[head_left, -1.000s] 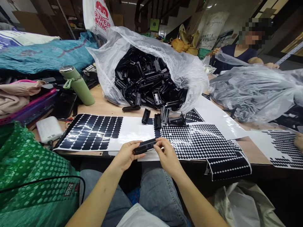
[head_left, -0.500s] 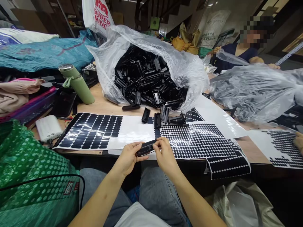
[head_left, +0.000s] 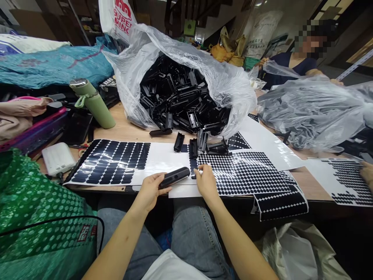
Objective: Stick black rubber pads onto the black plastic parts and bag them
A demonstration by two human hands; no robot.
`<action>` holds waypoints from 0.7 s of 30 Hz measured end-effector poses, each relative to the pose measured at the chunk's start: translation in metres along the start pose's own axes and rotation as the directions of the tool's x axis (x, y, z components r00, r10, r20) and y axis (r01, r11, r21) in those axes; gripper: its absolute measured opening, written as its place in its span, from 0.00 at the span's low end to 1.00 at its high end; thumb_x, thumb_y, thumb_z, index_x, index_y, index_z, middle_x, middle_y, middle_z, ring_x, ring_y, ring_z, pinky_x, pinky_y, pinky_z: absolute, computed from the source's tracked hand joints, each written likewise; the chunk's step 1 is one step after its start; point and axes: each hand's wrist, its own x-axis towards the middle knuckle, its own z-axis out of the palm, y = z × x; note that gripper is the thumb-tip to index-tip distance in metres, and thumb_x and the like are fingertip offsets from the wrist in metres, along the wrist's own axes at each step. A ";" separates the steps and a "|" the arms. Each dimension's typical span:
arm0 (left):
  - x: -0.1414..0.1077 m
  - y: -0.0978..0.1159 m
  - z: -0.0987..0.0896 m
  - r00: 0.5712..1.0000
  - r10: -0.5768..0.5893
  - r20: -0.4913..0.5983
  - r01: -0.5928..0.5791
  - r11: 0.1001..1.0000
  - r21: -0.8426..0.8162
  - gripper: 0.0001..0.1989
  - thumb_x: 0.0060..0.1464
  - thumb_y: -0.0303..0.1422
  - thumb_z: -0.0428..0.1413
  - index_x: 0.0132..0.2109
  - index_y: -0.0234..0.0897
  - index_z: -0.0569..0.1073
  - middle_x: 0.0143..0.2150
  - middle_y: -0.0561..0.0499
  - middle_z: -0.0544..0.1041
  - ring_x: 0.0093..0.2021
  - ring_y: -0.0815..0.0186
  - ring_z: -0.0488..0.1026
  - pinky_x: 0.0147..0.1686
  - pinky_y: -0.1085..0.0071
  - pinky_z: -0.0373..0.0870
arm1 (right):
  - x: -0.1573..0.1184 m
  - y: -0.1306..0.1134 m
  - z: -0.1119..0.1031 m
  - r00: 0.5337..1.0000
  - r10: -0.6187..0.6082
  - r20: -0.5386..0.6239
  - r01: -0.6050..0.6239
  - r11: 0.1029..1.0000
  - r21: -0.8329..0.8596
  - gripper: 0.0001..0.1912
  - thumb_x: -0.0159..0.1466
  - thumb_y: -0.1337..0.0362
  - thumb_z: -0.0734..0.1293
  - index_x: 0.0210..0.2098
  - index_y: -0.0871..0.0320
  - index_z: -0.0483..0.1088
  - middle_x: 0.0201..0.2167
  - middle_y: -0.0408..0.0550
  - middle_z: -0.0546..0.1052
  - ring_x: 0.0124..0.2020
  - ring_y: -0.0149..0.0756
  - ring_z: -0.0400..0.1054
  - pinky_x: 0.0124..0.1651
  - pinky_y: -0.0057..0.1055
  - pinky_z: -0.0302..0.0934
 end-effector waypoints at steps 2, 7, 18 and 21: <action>0.007 0.002 -0.003 0.998 0.026 -0.062 -0.026 1.000 -0.006 0.06 0.51 0.26 0.52 0.36 0.28 0.71 0.33 0.44 0.74 0.31 0.63 0.74 0.29 0.64 0.75 | 0.012 0.006 0.003 0.999 0.037 0.023 -0.034 0.992 -0.118 0.10 0.59 0.63 0.60 0.38 0.61 0.63 0.39 0.57 0.66 0.40 0.43 0.63 0.40 0.36 0.57; 0.016 0.000 -0.006 0.996 0.010 -0.087 -0.011 1.000 -0.011 0.05 0.52 0.26 0.52 0.35 0.28 0.72 0.35 0.43 0.73 0.34 0.62 0.74 0.31 0.62 0.75 | 0.022 0.007 0.009 0.995 0.080 0.060 -0.067 0.978 -0.197 0.10 0.58 0.65 0.61 0.38 0.62 0.64 0.40 0.58 0.67 0.40 0.44 0.64 0.39 0.34 0.57; 0.024 -0.013 -0.009 0.994 -0.004 -0.105 -0.004 0.998 -0.069 0.04 0.51 0.24 0.52 0.31 0.28 0.71 0.32 0.45 0.73 0.31 0.64 0.73 0.32 0.62 0.75 | 0.019 0.006 0.011 0.997 0.071 0.016 -0.067 0.978 -0.197 0.06 0.57 0.67 0.61 0.34 0.62 0.66 0.36 0.58 0.70 0.38 0.43 0.65 0.40 0.35 0.56; 0.023 -0.013 -0.007 0.993 0.001 -0.117 -0.012 0.996 -0.091 0.03 0.50 0.24 0.53 0.30 0.29 0.71 0.31 0.46 0.73 0.30 0.65 0.73 0.32 0.61 0.74 | 0.016 0.004 0.014 0.999 0.044 0.005 -0.043 0.985 -0.170 0.04 0.57 0.69 0.59 0.30 0.61 0.65 0.33 0.57 0.70 0.36 0.43 0.65 0.38 0.36 0.56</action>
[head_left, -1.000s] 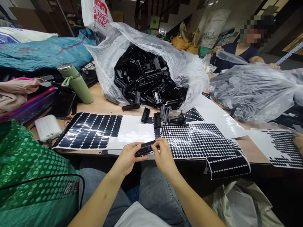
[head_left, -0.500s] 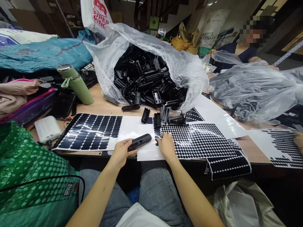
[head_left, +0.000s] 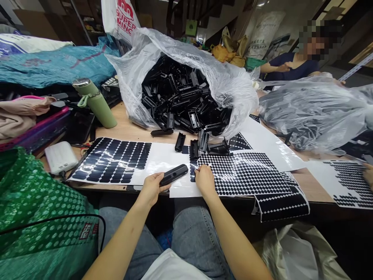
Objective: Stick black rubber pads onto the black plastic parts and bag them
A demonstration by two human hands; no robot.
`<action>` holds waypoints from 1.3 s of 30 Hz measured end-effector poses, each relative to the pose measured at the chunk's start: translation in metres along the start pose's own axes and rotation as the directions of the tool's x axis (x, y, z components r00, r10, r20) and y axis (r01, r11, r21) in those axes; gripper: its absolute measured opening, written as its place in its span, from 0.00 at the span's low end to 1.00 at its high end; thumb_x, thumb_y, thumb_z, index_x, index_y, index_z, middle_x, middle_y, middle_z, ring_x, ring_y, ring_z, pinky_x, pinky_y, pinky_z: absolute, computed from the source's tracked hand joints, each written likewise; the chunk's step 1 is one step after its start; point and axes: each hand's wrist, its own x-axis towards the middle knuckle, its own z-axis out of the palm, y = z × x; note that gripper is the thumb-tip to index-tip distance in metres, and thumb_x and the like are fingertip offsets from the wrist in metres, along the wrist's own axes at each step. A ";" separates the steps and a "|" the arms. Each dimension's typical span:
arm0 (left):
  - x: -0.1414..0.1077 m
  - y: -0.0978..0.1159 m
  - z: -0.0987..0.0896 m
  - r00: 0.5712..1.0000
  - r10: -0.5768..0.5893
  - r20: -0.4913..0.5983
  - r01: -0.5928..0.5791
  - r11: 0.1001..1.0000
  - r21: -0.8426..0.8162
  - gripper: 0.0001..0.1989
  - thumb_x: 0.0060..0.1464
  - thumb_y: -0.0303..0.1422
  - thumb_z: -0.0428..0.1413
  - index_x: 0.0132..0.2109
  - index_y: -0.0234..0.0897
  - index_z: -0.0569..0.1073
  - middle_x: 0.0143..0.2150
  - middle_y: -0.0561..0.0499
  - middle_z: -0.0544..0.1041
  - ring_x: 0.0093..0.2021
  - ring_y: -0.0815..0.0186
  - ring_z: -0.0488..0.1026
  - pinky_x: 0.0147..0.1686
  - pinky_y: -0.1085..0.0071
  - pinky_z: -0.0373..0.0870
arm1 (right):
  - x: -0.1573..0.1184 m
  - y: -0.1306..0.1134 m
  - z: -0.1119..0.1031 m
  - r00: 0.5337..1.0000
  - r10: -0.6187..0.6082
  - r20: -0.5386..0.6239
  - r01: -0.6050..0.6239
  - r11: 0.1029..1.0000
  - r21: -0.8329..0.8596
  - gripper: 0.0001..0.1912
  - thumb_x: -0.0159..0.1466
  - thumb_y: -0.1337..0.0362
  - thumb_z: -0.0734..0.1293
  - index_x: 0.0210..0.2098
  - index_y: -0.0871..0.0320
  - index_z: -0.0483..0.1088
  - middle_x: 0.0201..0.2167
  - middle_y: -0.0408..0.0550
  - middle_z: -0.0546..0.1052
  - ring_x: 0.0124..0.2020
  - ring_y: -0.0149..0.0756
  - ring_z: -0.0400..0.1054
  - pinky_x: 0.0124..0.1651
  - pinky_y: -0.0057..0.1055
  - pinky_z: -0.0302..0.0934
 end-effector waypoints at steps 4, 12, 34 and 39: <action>0.001 -0.001 0.000 1.000 0.018 0.003 -0.018 1.000 0.000 0.03 0.50 0.25 0.53 0.30 0.29 0.71 0.31 0.46 0.72 0.31 0.66 0.73 0.32 0.62 0.75 | -0.013 -0.004 -0.007 0.997 -0.075 -0.012 0.076 0.992 0.099 0.06 0.59 0.67 0.57 0.29 0.58 0.64 0.32 0.53 0.69 0.34 0.40 0.64 0.36 0.35 0.57; -0.019 0.021 0.003 0.977 -0.086 0.197 0.078 0.996 0.050 0.06 0.49 0.24 0.53 0.35 0.27 0.73 0.37 0.41 0.74 0.35 0.61 0.73 0.32 0.63 0.75 | -0.030 -0.021 -0.052 0.968 -0.194 0.161 0.057 0.791 0.609 0.09 0.58 0.58 0.60 0.27 0.58 0.65 0.30 0.46 0.70 0.31 0.33 0.63 0.34 0.31 0.57; -0.053 0.024 0.029 0.964 -0.090 0.251 0.091 0.996 0.008 0.05 0.49 0.23 0.52 0.33 0.28 0.73 0.31 0.43 0.75 0.30 0.63 0.74 0.29 0.62 0.74 | -0.049 -0.035 -0.043 0.963 -0.236 0.126 0.125 0.812 0.570 0.08 0.58 0.62 0.60 0.24 0.57 0.64 0.39 0.49 0.65 0.39 0.36 0.62 0.41 0.35 0.59; -0.053 0.021 0.028 0.962 -0.071 0.265 0.072 0.997 0.007 0.06 0.49 0.24 0.51 0.34 0.28 0.72 0.31 0.44 0.75 0.29 0.63 0.73 0.30 0.61 0.74 | -0.052 -0.034 -0.043 0.969 -0.215 0.119 0.113 0.819 0.562 0.08 0.58 0.62 0.60 0.24 0.57 0.64 0.40 0.49 0.65 0.38 0.35 0.62 0.41 0.35 0.58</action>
